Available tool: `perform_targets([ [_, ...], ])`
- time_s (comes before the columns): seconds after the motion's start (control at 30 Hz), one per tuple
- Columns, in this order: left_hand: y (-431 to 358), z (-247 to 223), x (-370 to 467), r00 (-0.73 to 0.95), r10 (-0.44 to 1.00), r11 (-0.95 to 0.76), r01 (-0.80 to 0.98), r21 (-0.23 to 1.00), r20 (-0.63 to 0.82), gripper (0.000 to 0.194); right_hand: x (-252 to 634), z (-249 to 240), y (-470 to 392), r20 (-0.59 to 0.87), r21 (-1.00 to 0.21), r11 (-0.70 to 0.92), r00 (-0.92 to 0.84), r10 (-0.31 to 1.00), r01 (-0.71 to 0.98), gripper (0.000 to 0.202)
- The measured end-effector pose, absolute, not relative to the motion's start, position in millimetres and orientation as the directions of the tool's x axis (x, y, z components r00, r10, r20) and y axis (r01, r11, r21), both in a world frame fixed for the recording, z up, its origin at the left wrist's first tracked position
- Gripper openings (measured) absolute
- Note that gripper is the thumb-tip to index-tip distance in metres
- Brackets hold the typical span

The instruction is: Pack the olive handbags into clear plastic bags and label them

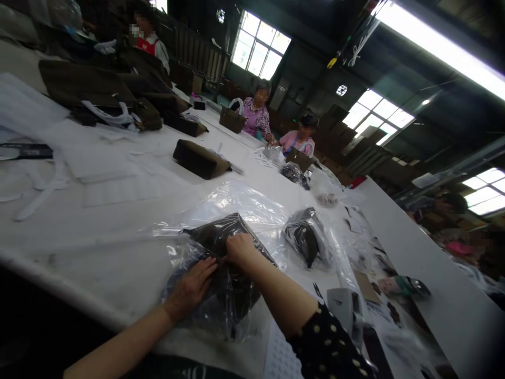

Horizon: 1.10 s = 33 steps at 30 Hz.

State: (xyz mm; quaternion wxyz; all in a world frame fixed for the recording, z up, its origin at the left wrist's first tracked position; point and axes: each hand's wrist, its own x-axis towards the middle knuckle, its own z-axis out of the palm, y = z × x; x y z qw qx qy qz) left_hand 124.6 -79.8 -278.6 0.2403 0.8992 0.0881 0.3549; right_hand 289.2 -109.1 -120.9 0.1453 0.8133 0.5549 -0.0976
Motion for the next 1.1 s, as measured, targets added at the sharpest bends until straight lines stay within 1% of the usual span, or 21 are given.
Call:
perform_targets([
  [0.13,-78.9,-275.0,127.5,0.755,0.26,-0.89,-0.055,0.453,0.602,0.035,321.2,-105.1,-124.6,-0.241,0.165,-0.494,0.521,0.819,0.854,0.064],
  [0.2,-75.8,-267.3,121.9,0.74,0.267,-0.891,-0.055,0.451,0.617,0.034,327.6,-98.4,-144.6,-0.176,0.163,-0.541,0.563,0.807,0.825,0.062],
  [0.27,-69.4,-258.3,108.4,0.691,0.346,-0.875,-0.006,0.484,0.635,0.03,329.0,-100.4,-173.2,-0.065,0.107,-0.57,0.578,0.814,0.815,0.049],
  [0.3,-65.3,-254.3,99.3,0.653,0.426,-0.847,0.044,0.53,0.626,0.027,329.9,-106.0,-189.7,0.04,0.027,-0.581,0.58,0.813,0.813,0.043],
  [0.33,-61.0,-251.3,89.4,0.609,0.531,-0.791,0.108,0.602,0.589,0.025,331.8,-114.8,-206.5,0.121,-0.093,-0.588,0.595,0.795,0.804,0.045],
  [0.37,-57.0,-249.2,79.5,0.561,0.652,-0.698,0.181,0.693,0.511,0.025,334.9,-126.2,-222.4,0.169,-0.223,-0.62,0.657,0.735,0.752,0.05],
  [0.4,-53.5,-247.8,70.4,0.518,0.767,-0.559,0.249,0.791,0.379,0.029,338.8,-139.2,-236.5,0.154,-0.333,-0.636,0.705,0.692,0.697,0.055],
  [0.43,-50.7,-246.7,62.9,0.487,0.85,-0.382,0.304,0.873,0.202,0.036,343.2,-152.5,-248.0,0.09,-0.421,-0.636,0.728,0.68,0.647,0.056],
  [0.47,-49.0,-245.1,57.5,0.472,0.882,-0.183,0.343,0.921,-0.001,0.045,347.5,-165.1,-256.9,0.008,-0.5,-0.636,0.738,0.675,0.588,0.056],
  [0.5,-48.3,-242.6,54.5,0.467,0.859,0.02,0.374,0.927,-0.208,0.052,351.8,-176.1,-263.1,-0.07,-0.563,-0.631,0.73,0.679,0.533,0.056],
  [0.53,-48.6,-238.4,54.1,0.471,0.794,0.203,0.39,0.898,-0.384,0.057,355.9,-185.0,-267.2,-0.127,-0.616,-0.623,0.72,0.682,0.481,0.054],
  [0.57,-49.8,-232.4,56.1,0.49,0.706,0.352,0.385,0.853,-0.512,0.059,360.2,-191.8,-269.7,-0.158,-0.663,-0.613,0.72,0.676,0.431,0.054],
  [0.6,-51.6,-224.5,60.1,0.529,0.608,0.469,0.363,0.805,-0.592,0.06,365.0,-196.8,-271.4,-0.166,-0.708,-0.594,0.728,0.665,0.381,0.054],
  [0.63,-53.8,-215.1,65.8,0.584,0.51,0.56,0.331,0.759,-0.631,0.059,370.4,-200.6,-272.9,-0.163,-0.749,-0.571,0.742,0.65,0.336,0.056],
  [0.7,-58.2,-193.4,81.1,0.712,0.337,0.66,0.288,0.694,-0.616,0.054,382.9,-207.8,-277.1,-0.165,-0.816,-0.512,0.739,0.653,0.27,0.059],
  [0.77,-61.4,-170.6,100.2,0.786,0.256,0.656,0.285,0.699,-0.562,0.049,396.1,-218.1,-283.3,-0.18,-0.882,-0.426,0.693,0.698,0.201,0.065],
  [0.87,-64.0,-135.1,129.0,0.798,0.336,0.552,0.263,0.791,-0.5,0.051,410.0,-242.5,-290.7,-0.131,-0.929,-0.342,0.736,0.664,0.143,0.086],
  [0.93,-64.9,-109.4,140.0,0.802,0.394,0.502,0.221,0.836,-0.449,0.047,411.7,-261.9,-291.2,-0.079,-0.919,-0.351,0.789,0.61,0.179,0.091],
  [0.97,-65.1,-96.2,140.7,0.805,0.417,0.487,0.195,0.852,-0.422,0.043,410.3,-271.7,-290.5,-0.062,-0.91,-0.359,0.787,0.614,0.208,0.089],
  [1.03,-65.2,-71.8,129.8,0.804,0.469,0.461,0.13,0.878,-0.365,0.034,404.8,-290.5,-289.7,-0.015,-0.871,-0.372,0.739,0.674,0.322,0.077],
  [1.1,-65.5,-53.0,102.8,0.766,0.555,0.426,0.072,0.902,-0.324,0.031,400.1,-307.5,-290.4,0.1,-0.747,-0.39,0.671,0.735,0.539,0.06],
])
